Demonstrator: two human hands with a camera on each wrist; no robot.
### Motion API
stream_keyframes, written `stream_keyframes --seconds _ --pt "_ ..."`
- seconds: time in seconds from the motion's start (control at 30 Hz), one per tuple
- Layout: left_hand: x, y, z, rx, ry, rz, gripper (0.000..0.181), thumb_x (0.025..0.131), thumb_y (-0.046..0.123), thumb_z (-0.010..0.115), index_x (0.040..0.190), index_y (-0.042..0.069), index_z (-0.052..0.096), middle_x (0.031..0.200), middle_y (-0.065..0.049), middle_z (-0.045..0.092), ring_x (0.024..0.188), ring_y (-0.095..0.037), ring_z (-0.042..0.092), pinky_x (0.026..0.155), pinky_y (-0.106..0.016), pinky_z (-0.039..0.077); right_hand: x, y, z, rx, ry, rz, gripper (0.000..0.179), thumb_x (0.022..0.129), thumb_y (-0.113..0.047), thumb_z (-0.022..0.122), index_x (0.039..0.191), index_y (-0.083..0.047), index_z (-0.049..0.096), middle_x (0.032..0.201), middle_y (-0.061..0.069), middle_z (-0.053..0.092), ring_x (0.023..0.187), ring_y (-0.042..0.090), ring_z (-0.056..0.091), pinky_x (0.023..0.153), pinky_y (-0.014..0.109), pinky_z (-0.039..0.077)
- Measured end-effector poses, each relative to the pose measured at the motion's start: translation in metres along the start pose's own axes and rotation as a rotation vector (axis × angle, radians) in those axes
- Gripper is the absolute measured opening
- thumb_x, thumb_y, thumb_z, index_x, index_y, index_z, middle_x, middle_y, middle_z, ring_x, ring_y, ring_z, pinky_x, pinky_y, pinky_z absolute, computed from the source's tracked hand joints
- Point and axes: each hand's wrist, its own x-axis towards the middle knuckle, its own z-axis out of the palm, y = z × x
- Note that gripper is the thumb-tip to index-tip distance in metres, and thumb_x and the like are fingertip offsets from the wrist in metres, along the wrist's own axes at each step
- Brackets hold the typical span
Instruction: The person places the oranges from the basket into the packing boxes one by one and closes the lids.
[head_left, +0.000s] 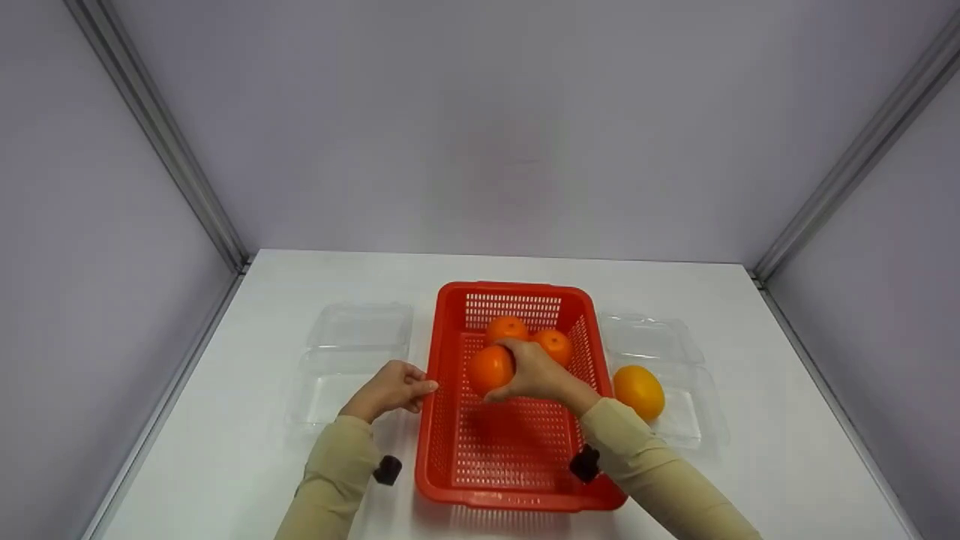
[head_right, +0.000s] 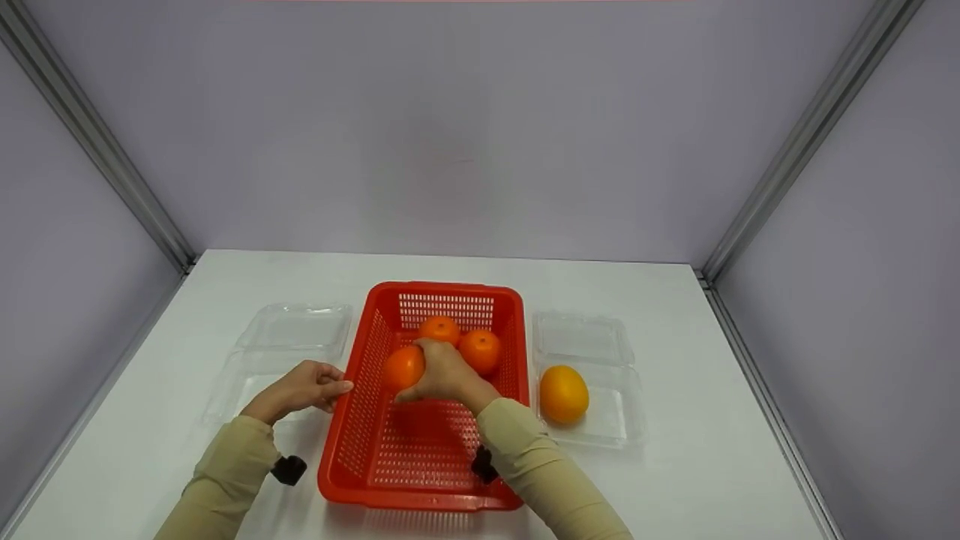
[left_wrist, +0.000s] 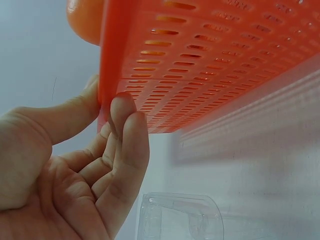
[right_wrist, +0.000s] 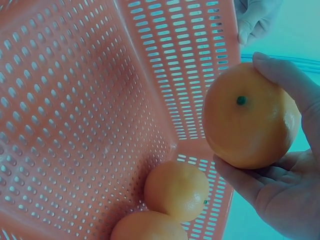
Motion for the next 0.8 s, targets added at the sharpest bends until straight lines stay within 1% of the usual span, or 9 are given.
stream_keyframes --seconds 0.17,0.33,0.6,0.8 --pt "-0.001 0.000 0.000 0.000 0.002 0.007 0.029 0.094 0.014 0.061 0.107 -0.012 0.060 0.078 -0.009 0.069 0.059 -0.007 0.058 0.064 -0.031 0.061 -0.001 0.001 -0.003 -0.007 -0.004 -0.014 0.082 0.068 -0.029 0.087 0.135 -0.003 0.049 0.126 0.016 0.060 0.109 0.030 0.060 0.093 0.050 0.054" --pt "0.000 0.000 0.001 0.005 0.010 0.010 0.028 0.094 0.015 0.062 0.105 -0.011 0.061 0.077 -0.009 0.069 0.058 -0.007 0.059 0.064 -0.030 0.061 -0.003 0.002 -0.005 -0.003 0.002 -0.019 0.083 0.067 -0.029 0.087 0.135 -0.002 0.048 0.126 0.017 0.059 0.109 0.031 0.060 0.092 0.051 0.053" --pt "-0.001 0.001 0.001 0.007 0.021 -0.009 0.027 0.094 0.015 0.062 0.103 -0.010 0.062 0.076 -0.009 0.069 0.057 -0.007 0.058 0.062 -0.029 0.060 -0.007 0.005 -0.007 0.018 -0.011 0.028 0.086 0.068 -0.031 0.087 0.139 -0.005 0.046 0.129 0.015 0.057 0.111 0.030 0.059 0.094 0.051 0.053" --pt "-0.001 -0.001 0.000 0.011 0.025 -0.008 0.026 0.093 0.015 0.062 0.102 -0.010 0.062 0.076 -0.010 0.070 0.057 -0.007 0.059 0.062 -0.029 0.060 -0.008 0.005 -0.011 0.013 -0.006 0.023 0.086 0.068 -0.030 0.087 0.139 -0.005 0.046 0.128 0.015 0.058 0.110 0.030 0.059 0.093 0.050 0.054"
